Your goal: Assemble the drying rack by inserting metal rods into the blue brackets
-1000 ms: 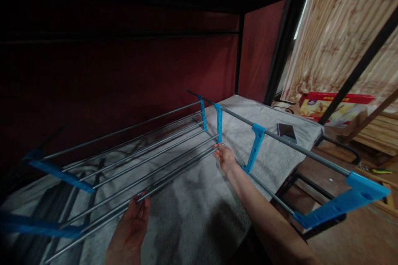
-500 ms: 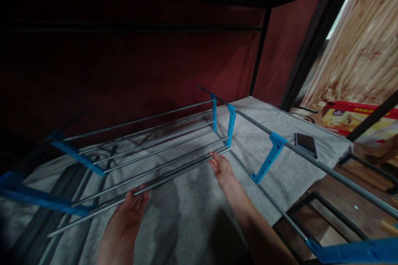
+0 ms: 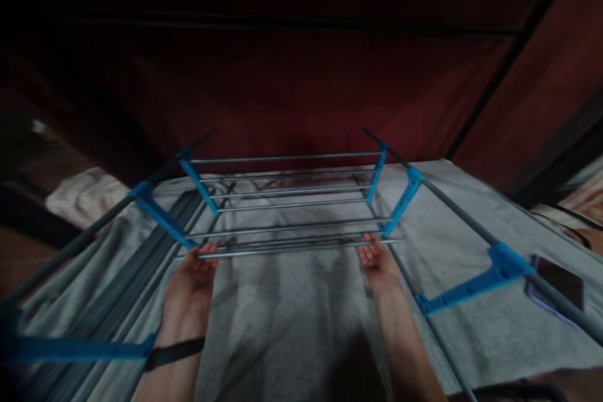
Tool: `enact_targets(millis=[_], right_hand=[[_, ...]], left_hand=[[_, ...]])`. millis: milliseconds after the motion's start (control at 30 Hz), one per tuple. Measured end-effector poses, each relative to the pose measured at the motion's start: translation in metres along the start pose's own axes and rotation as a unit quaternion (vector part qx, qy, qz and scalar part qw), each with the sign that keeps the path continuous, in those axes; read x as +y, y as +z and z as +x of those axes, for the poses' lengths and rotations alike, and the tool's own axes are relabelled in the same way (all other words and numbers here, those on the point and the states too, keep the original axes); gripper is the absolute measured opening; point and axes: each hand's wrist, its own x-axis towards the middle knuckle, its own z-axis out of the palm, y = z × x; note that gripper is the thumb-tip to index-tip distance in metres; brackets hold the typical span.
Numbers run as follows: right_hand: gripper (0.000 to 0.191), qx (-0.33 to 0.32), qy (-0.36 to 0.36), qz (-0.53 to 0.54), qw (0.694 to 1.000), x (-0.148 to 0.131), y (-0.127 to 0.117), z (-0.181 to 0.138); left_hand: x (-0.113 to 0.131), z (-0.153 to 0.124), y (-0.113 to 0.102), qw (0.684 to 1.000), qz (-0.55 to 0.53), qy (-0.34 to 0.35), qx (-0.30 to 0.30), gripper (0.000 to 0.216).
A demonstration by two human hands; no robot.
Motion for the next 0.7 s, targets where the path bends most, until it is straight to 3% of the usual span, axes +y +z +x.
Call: enact_targets(millis=[100, 333, 433, 567, 700], right_hand=[[0.021, 0.034, 0.004, -0.019, 0.999, -0.007, -0.013, 0.015], [0.012, 0.059, -0.012, -0.142, 0.988, -0.018, -0.040, 0.049], [0.016, 0.072, -0.017, -0.184, 0.980, -0.021, -0.040, 0.044], [0.020, 0.090, 0.022, -0.164, 0.982, -0.021, -0.032, 0.037], [0.025, 0.085, 0.025, -0.158, 0.983, -0.020, -0.024, 0.028]], left_hand=[[-0.001, -0.004, -0.002, 1.000, -0.012, 0.014, -0.010, 0.012], [-0.010, -0.002, -0.006, 0.998, -0.020, 0.048, -0.033, 0.026], [-0.012, -0.002, -0.006, 0.997, -0.013, 0.052, -0.047, 0.029], [-0.015, 0.000, -0.005, 0.996, -0.003, 0.073, -0.053, 0.032], [-0.020, 0.003, -0.006, 0.986, 0.085, 0.117, -0.087, 0.038]])
